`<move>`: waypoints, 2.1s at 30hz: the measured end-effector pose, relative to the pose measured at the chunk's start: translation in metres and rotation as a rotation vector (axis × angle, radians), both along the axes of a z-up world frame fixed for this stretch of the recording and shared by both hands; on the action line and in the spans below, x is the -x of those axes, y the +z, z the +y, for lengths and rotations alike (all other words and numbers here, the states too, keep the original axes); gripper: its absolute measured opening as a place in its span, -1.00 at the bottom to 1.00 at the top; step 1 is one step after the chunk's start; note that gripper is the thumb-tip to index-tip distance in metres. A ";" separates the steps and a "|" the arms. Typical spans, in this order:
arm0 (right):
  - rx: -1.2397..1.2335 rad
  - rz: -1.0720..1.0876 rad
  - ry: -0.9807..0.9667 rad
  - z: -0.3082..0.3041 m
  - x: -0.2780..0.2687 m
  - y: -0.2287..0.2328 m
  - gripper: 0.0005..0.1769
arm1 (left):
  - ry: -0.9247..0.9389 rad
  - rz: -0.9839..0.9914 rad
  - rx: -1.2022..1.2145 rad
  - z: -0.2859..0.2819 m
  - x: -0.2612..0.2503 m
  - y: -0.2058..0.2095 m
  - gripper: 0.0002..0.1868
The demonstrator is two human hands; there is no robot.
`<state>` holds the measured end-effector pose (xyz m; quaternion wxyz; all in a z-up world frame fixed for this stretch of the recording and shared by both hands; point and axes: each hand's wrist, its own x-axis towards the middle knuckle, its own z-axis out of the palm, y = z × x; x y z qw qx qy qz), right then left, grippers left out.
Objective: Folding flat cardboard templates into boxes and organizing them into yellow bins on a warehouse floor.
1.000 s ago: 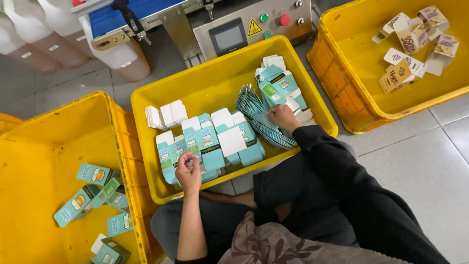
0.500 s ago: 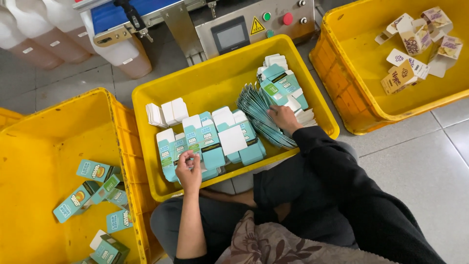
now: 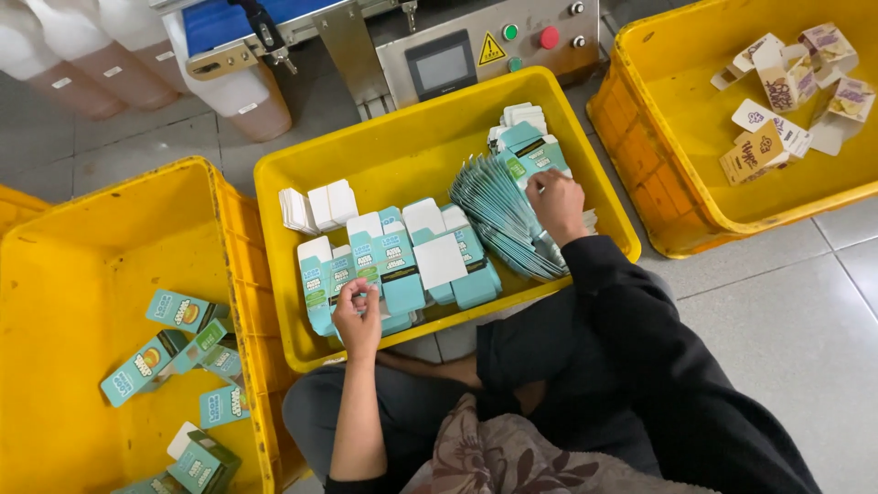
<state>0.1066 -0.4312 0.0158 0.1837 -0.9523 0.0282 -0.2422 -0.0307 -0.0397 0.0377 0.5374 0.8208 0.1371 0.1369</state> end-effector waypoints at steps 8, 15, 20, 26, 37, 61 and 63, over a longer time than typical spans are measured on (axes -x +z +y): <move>-0.215 0.325 0.002 -0.015 -0.024 -0.069 -0.68 | -0.036 0.047 -0.014 0.000 0.000 0.002 -0.77; -0.220 0.285 -0.036 -0.005 -0.042 -0.092 -0.76 | -0.010 0.037 -0.017 0.005 0.000 -0.008 -0.76; -0.207 0.300 -0.099 -0.019 -0.048 -0.097 -0.81 | -0.012 0.038 -0.004 0.002 0.000 -0.001 -0.78; -0.171 0.143 -0.104 -0.006 -0.032 -0.052 -0.84 | -0.018 0.042 -0.011 0.004 0.002 0.002 -0.77; -0.300 0.191 -0.254 -0.032 -0.050 -0.081 -0.79 | -0.007 0.041 0.006 0.003 0.004 0.005 -0.78; -0.985 -0.081 0.166 0.060 0.044 0.033 -0.96 | -0.238 0.020 0.120 -0.055 -0.001 0.045 -0.60; -1.029 -0.001 0.219 0.076 0.068 0.031 -0.91 | -0.349 0.073 0.155 -0.077 -0.006 0.064 -0.21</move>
